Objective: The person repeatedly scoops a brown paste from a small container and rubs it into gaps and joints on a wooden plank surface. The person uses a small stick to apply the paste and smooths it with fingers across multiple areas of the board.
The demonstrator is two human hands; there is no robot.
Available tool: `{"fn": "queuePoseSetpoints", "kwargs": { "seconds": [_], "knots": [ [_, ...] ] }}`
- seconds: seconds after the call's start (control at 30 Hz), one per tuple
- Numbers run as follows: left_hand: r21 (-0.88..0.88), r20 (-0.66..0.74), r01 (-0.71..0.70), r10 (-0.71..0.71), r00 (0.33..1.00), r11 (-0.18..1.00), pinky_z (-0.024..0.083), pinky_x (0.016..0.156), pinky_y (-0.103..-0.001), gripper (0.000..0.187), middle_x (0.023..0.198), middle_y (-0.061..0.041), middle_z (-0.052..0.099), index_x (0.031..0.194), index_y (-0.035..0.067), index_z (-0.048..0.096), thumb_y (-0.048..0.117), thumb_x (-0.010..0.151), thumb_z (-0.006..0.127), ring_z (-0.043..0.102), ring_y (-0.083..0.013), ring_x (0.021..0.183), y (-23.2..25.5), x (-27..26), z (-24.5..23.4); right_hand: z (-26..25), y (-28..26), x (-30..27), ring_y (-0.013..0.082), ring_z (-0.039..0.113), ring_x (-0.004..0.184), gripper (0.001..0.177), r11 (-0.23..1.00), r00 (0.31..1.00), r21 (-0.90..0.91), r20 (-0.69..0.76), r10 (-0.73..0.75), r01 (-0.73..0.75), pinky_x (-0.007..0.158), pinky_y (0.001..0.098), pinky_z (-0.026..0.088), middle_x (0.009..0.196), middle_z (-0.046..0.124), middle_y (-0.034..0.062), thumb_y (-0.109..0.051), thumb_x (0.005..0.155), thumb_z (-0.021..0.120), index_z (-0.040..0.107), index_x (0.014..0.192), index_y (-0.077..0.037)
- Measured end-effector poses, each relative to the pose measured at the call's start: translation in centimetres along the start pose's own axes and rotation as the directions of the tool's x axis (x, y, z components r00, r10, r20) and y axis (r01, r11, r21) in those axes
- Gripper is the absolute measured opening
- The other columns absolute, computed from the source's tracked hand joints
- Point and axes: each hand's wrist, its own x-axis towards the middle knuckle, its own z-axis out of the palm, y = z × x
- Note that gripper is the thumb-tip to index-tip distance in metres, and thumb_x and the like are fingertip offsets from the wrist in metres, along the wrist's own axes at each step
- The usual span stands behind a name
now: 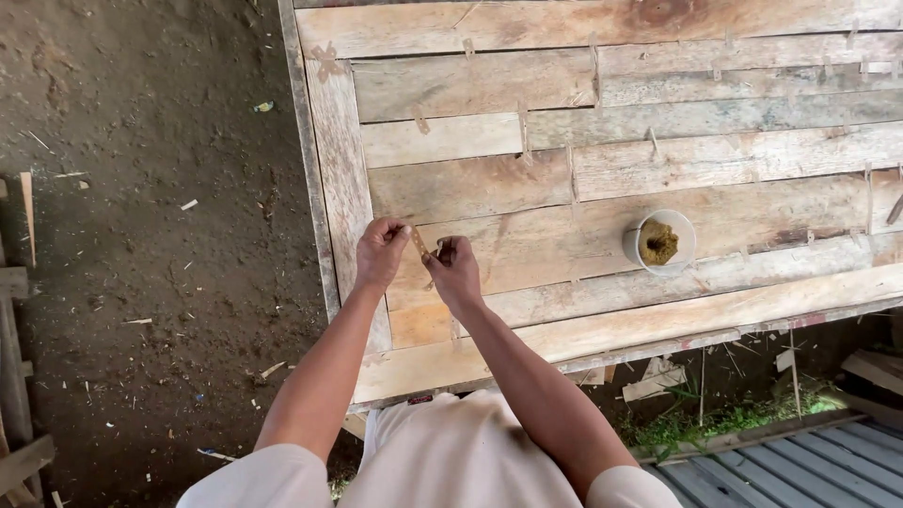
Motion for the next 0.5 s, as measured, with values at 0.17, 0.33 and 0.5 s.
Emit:
{"fn": "queuePoseSetpoints", "kwargs": {
  "seconds": [0.17,0.33,0.5],
  "knots": [
    [0.153,-0.006,-0.077,0.079,0.997,0.985,0.060,0.075,-0.035,0.009,0.087,-0.008,0.067,0.095,0.014,0.076,0.022,0.093,0.077,0.068,-0.0179,0.086,0.8,0.4,-0.6,1.5,0.3,1.1,0.0119,0.062,0.079,0.034,0.999,0.999,-0.004,-0.031,0.045,-0.045,0.070,0.0293,0.049,0.084,0.060,0.0010,-0.013,0.091,0.078,0.052,0.113,-0.009],
    [0.285,0.023,-0.061,0.057,0.998,0.957,0.059,0.076,-0.041,0.007,0.082,-0.009,0.067,0.092,0.016,0.075,0.023,0.093,0.077,0.072,-0.0290,0.082,2.5,1.8,-0.1,2.6,-0.5,1.5,0.0119,0.057,0.075,0.033,0.997,0.993,-0.019,-0.103,0.066,-0.069,0.070,0.0302,0.044,0.081,0.056,-0.0010,-0.017,0.088,0.079,0.052,0.105,-0.011],
    [0.538,0.021,0.004,-0.018,1.000,0.843,0.059,0.085,-0.043,0.014,0.091,-0.006,0.067,0.097,0.026,0.073,0.039,0.093,0.075,0.072,-0.0307,0.094,0.4,3.1,0.8,2.8,-0.4,1.7,0.0118,0.060,0.072,0.029,0.986,0.978,-0.084,-0.164,0.129,-0.144,0.068,0.0289,0.045,0.079,0.061,-0.0008,-0.020,0.090,0.077,0.052,0.103,-0.013]
  ]
}}
